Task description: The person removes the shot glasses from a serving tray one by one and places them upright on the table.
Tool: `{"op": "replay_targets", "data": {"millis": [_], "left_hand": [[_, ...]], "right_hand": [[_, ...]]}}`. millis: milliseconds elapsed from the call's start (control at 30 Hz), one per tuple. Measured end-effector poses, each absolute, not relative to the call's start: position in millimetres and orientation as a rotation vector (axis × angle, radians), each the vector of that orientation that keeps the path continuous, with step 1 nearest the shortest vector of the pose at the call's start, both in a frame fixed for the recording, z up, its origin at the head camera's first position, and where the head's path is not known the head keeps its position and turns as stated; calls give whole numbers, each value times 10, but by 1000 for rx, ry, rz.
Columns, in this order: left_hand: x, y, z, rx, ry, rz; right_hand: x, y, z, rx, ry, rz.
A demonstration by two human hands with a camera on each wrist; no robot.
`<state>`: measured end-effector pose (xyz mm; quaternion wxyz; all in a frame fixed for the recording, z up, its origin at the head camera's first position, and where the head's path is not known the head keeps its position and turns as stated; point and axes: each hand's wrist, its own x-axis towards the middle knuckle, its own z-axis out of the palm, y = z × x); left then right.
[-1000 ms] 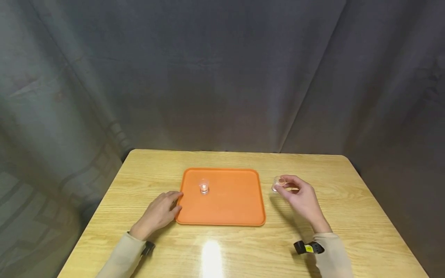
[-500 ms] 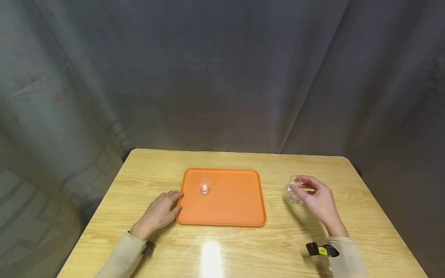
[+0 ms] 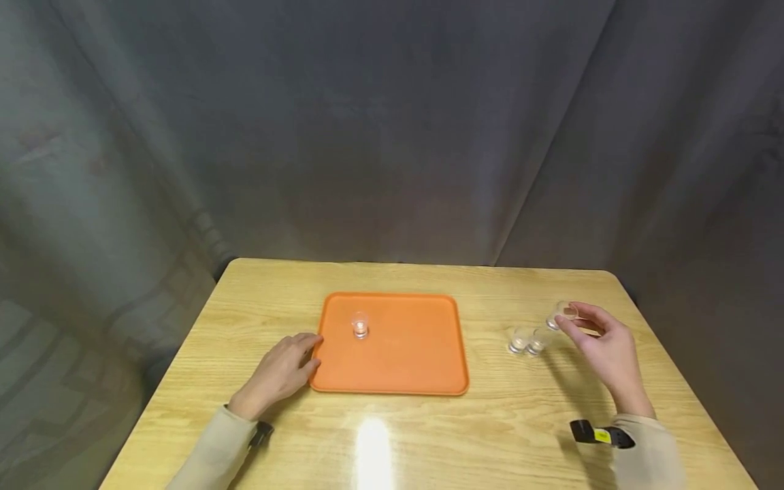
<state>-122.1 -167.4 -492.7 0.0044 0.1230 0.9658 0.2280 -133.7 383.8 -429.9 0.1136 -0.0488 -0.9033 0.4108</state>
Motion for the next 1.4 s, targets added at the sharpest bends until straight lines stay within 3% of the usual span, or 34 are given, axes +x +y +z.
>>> {"op": "replay_targets", "data": {"millis": [600,1400], "left_hand": [[-1218,-1664,-4916,391,3011,724],[-1233,-1688,-4908,399,3002,730]], "right_hand": [[-1332,4166,-4724,-284,-2740,1249],[-1344,4074,-4934,-212,-2802,1248]]}}
